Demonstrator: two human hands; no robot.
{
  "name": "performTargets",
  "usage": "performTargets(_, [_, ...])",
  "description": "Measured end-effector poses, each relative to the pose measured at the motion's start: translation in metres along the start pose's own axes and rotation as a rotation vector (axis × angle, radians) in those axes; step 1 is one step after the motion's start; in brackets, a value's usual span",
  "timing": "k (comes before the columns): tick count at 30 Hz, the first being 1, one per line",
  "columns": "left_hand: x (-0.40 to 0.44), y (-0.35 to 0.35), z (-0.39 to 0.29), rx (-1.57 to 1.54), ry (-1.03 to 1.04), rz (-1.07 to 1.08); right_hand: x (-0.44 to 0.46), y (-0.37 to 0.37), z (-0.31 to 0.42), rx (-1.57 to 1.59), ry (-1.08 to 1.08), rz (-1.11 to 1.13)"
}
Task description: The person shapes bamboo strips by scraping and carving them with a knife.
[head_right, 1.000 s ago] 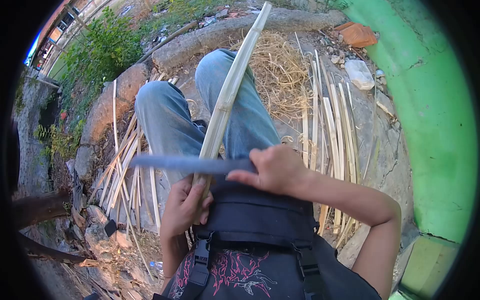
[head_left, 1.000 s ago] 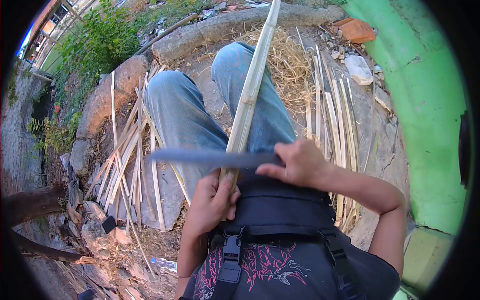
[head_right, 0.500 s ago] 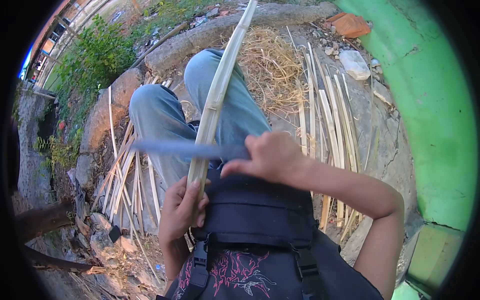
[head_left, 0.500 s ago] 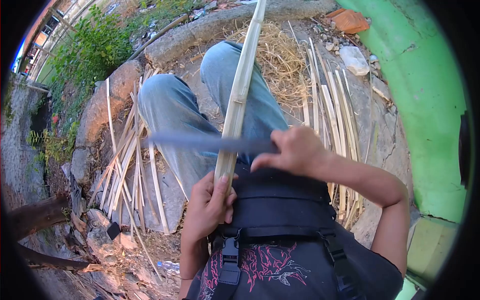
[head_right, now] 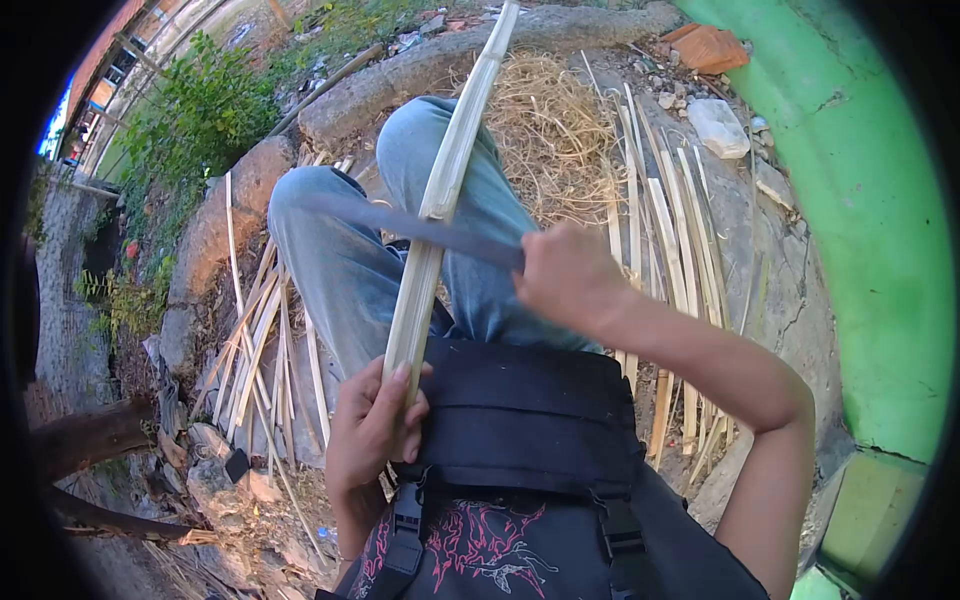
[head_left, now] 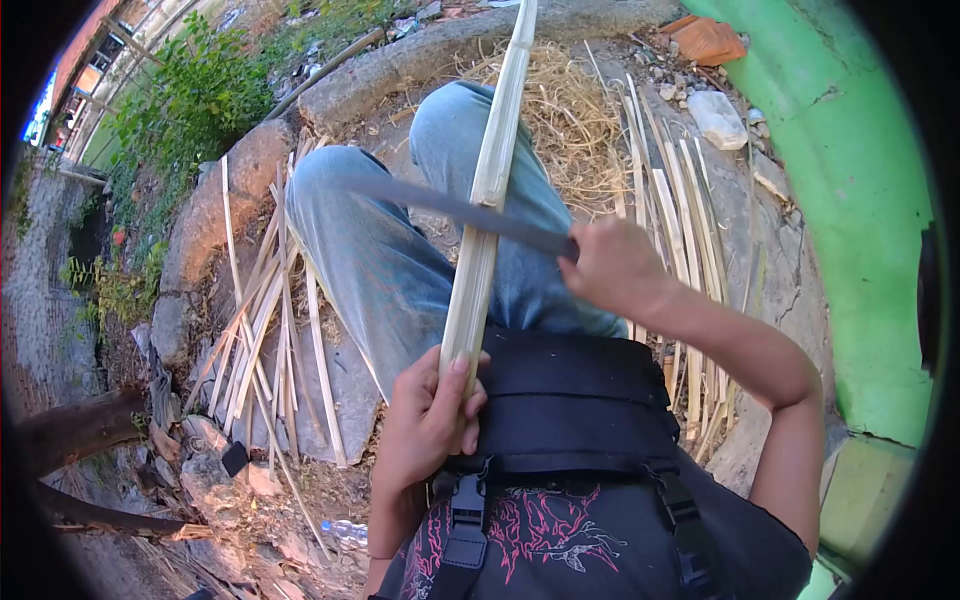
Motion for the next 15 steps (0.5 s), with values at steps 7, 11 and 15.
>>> performTargets(7, [0.001, 0.004, 0.006, 0.038, 0.02, 0.003, 0.016, 0.007, -0.017, -0.024, 0.135, 0.006])
performTargets(11, [-0.002, -0.003, 0.0, -0.017, -0.035, 0.003, -0.019, -0.015, 0.028, -0.001, -0.063, 0.118])
performTargets(15, [-0.006, 0.0, 0.004, -0.029, -0.05, -0.004, -0.015, 0.003, 0.018, 0.047, -0.155, 0.061])
Point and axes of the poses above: each hand's wrist, its own x-axis towards the middle knuckle, its own y-axis out of the palm, z = x × y, the point moved 1 cm from there along x, towards the middle knuckle, and after that the axes turned 13 degrees about -z, right-handed, at the moved point
